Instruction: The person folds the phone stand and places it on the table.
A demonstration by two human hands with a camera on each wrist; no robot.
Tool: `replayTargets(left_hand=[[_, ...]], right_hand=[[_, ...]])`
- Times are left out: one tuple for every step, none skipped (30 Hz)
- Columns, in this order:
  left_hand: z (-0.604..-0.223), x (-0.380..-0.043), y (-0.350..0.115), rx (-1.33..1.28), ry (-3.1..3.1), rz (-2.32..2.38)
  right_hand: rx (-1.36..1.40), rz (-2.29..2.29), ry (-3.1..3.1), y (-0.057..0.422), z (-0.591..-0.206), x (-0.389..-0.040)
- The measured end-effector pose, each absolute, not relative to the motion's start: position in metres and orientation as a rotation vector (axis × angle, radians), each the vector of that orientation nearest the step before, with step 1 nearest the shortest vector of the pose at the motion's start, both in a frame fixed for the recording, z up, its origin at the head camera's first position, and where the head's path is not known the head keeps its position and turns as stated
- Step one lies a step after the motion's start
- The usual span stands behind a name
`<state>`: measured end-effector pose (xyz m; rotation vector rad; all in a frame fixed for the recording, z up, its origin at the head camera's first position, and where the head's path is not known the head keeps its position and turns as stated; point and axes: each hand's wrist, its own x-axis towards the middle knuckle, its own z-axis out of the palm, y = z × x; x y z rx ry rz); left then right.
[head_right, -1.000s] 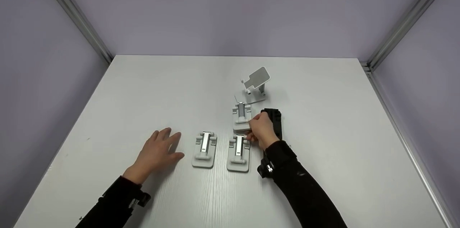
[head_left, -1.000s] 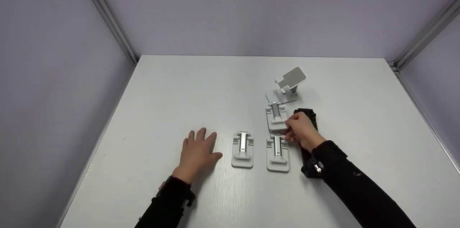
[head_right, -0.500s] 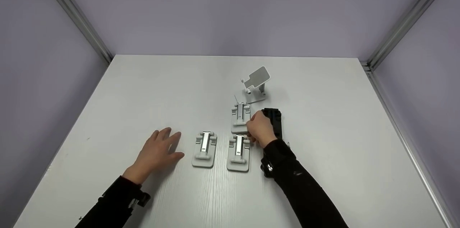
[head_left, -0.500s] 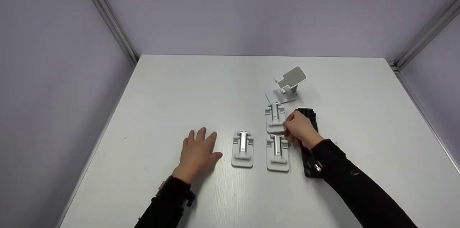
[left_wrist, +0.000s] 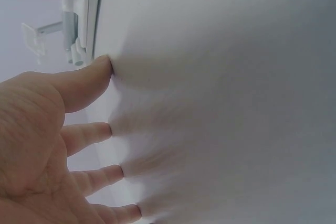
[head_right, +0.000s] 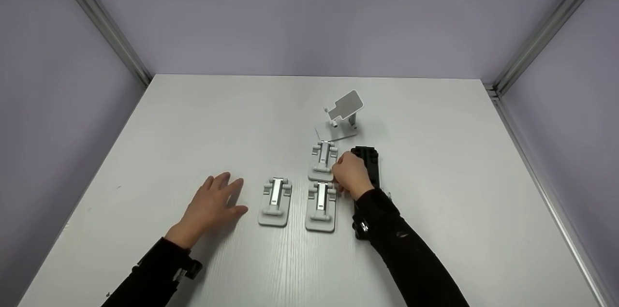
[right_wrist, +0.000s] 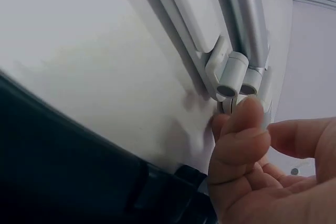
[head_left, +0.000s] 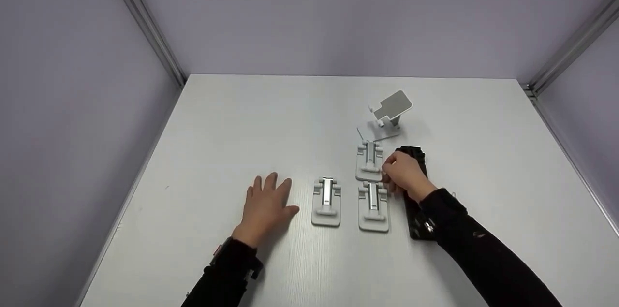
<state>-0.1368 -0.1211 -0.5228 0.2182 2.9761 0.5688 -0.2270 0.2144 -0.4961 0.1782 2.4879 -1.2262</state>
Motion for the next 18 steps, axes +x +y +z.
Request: replayTargets(left_hand=[[-0.523, -0.136, -0.121, 0.219, 2.977, 0.568], [-0.523, -0.136, -0.121, 0.221, 2.979, 0.566], [-0.523, -0.136, -0.121, 0.223, 2.981, 0.563], [-0.522, -0.136, -0.120, 0.228, 2.983, 0.560], [-0.522, -0.135, -0.120, 0.232, 2.984, 0.554], [-0.522, -0.135, -0.120, 0.234, 2.984, 0.554], [-0.522, -0.135, -0.120, 0.235, 2.983, 0.554], [-0.522, -0.134, -0.120, 0.233, 2.982, 0.552], [-0.521, -0.134, -0.120, 0.232, 2.982, 0.552], [-0.521, -0.134, -0.120, 0.231, 2.981, 0.552], [-0.521, -0.134, -0.120, 0.228, 2.980, 0.552], [-0.521, -0.134, -0.120, 0.225, 2.979, 0.555], [-0.521, -0.134, -0.120, 0.223, 2.976, 0.557], [-0.521, -0.134, -0.120, 0.224, 2.974, 0.560], [-0.521, -0.134, -0.120, 0.224, 2.972, 0.560], [-0.521, -0.134, -0.120, 0.223, 2.970, 0.563], [-0.521, -0.134, -0.120, 0.221, 2.969, 0.564], [-0.521, -0.134, -0.121, 0.219, 2.968, 0.564]], right_hand=[[0.173, -1.233, 2.484, 0.215, -0.495, -0.227], [0.167, -1.244, 2.482, 0.216, -0.495, -0.227], [0.163, -1.255, 2.481, 0.216, -0.494, -0.227], [0.158, -1.269, 2.479, 0.217, -0.493, -0.228], [0.155, -1.284, 2.478, 0.217, -0.492, -0.228], [0.158, -1.308, 2.472, 0.218, -0.491, -0.228], [0.161, -1.333, 2.465, 0.218, -0.490, -0.229], [0.162, -1.355, 2.464, 0.219, -0.489, -0.229], [0.161, -1.380, 2.460, 0.219, -0.488, -0.230], [0.163, -1.407, 2.457, 0.220, -0.487, -0.231], [0.166, -1.432, 2.457, 0.221, -0.486, -0.233], [0.169, -1.455, 2.459, 0.222, -0.485, -0.234], [0.169, -1.472, 2.469, 0.223, -0.484, -0.236], [0.168, -1.487, 2.481, 0.224, -0.484, -0.238], [0.165, -1.501, 2.491, 0.226, -0.483, -0.240], [0.168, -1.517, 2.497, 0.227, -0.483, -0.243], [0.168, -1.533, 2.499, 0.229, -0.482, -0.245], [0.166, -1.551, 2.492, 0.231, -0.482, -0.247]])
